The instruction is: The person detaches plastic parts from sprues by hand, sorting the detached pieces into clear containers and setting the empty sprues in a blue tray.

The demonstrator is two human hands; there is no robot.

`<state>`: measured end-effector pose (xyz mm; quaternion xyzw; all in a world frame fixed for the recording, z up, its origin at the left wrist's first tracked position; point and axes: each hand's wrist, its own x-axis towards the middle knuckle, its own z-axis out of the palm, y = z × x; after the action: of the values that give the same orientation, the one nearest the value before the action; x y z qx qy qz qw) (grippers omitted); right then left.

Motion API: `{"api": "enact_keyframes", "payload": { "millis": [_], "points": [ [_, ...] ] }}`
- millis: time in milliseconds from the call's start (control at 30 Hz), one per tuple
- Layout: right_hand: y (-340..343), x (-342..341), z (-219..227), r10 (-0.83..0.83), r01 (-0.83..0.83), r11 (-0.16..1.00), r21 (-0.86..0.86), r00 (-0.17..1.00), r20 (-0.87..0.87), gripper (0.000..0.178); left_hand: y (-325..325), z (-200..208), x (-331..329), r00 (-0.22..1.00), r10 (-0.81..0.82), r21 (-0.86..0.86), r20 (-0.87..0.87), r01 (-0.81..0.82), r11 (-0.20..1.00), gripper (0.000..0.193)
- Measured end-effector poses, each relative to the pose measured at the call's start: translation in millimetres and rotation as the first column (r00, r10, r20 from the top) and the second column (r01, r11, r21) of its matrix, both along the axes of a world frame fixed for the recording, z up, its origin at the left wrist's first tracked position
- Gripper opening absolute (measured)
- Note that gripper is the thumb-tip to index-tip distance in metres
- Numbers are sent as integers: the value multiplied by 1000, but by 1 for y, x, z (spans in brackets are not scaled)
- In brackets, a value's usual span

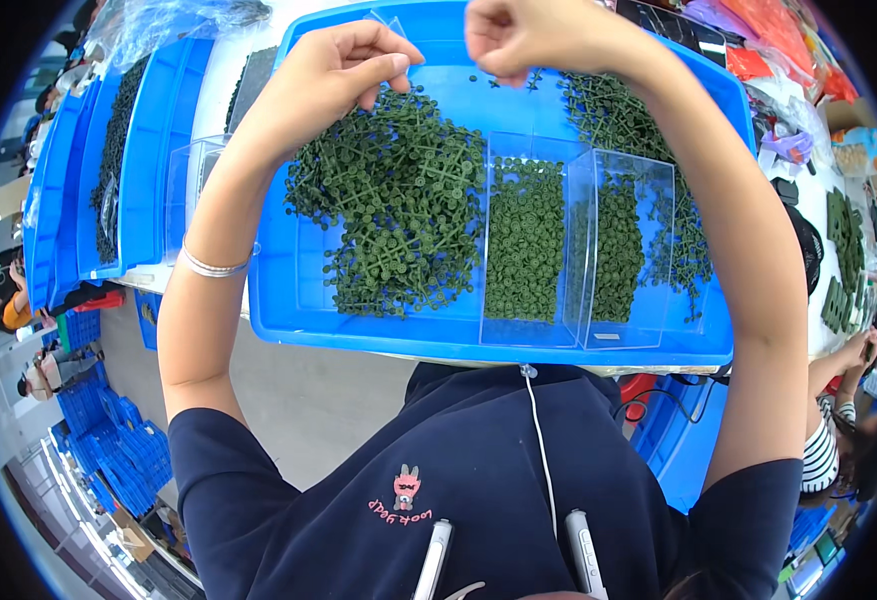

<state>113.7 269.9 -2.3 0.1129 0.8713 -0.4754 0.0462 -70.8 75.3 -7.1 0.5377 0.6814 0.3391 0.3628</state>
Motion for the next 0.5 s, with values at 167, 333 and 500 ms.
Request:
{"api": "enact_keyframes", "payload": {
  "millis": [167,333,500],
  "points": [
    [-50,67,19,67,-81,990,-116,991,-118,6,39,-34,-10,918,-170,46,-358,199,979,20],
    [-48,106,18,11,51,978,201,955,-296,9,89,-47,16,799,-315,-125,-513,293,948,15],
    [-17,138,26,-338,360,928,98,922,-189,13,102,-65,12,858,-355,-284,-370,259,923,12]
  ]
}}
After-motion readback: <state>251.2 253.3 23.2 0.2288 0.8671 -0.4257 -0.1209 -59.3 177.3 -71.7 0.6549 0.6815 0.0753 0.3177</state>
